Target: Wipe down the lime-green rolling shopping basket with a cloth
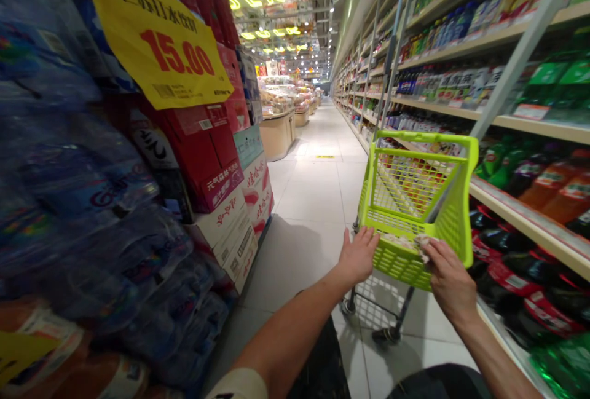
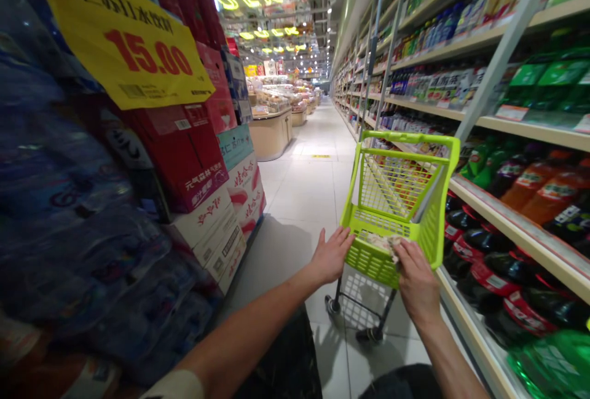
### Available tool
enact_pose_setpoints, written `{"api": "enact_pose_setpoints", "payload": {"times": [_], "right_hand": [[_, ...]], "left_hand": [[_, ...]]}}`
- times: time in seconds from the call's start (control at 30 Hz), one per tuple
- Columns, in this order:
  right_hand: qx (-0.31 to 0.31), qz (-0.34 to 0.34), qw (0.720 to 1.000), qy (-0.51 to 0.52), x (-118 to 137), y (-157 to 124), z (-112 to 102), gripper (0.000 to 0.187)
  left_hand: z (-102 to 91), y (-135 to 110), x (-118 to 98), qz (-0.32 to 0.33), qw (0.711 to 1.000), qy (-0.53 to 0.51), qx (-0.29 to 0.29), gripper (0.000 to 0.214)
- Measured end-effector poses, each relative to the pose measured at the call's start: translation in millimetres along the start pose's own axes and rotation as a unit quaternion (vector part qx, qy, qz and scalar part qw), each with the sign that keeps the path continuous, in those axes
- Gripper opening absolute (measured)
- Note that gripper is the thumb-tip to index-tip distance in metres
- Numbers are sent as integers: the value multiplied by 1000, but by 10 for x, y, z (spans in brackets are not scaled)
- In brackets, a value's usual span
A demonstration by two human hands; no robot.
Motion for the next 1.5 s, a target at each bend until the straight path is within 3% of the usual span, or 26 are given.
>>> {"api": "enact_pose_setpoints", "payload": {"times": [0.1,0.2,0.33,0.43,0.53,0.63,0.73,0.8,0.9,0.97,1.03,1.17,1.23,1.3,1.43,1.5], "right_hand": [[-32,63,997,-21,-185,-30,-157,37],[0,76,997,18,63,25,-46,44],[45,125,983,130,313,145,167,49],[69,191,946,251,169,155,222,56],[37,248,916,312,-123,120,160,54],[16,266,945,190,-305,92,55,46],[74,208,974,53,-224,98,72,43],[100,183,978,23,-156,84,100,43],[97,180,979,17,-106,58,106,43],[89,182,979,21,-82,43,115,43],[79,183,980,26,-65,30,121,43],[69,169,982,40,-70,9,109,44],[66,161,984,40,-110,-5,75,43],[63,161,984,37,-162,-22,28,43],[47,178,982,38,-214,-54,-60,42],[35,185,981,37,-201,-63,-89,42]], "left_hand": [[-16,41,-12,-26,1000,-12,-10,52],[-64,119,-105,-48,997,-23,-54,49],[-120,270,-430,27,988,-109,-102,45],[-63,411,-563,32,981,-180,-69,39],[-25,526,-647,28,986,-150,-65,35],[8,591,-706,43,993,-68,-89,30],[28,580,-629,80,990,-35,-109,21],[-22,532,-422,88,987,-41,-125,23],[-210,438,60,26,982,-53,-178,29],[-292,398,213,6,977,-60,-202,31],[-249,414,100,33,978,-67,-195,32],[4,503,-464,115,977,-80,-161,28],[60,504,-586,142,975,-72,-155,28],[18,463,-485,150,974,-56,-163,27],[-219,356,32,80,971,-46,-220,28],[-234,344,59,61,970,-55,-230,29]]}}
Point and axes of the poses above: each hand's wrist, its own y-axis towards the middle knuckle, its own z-axis out of the palm, x = y × z, the point moved 8 cm from there along y, towards the middle knuckle, and after that the axes turned 12 degrees about -y, right-handed, at the moved point
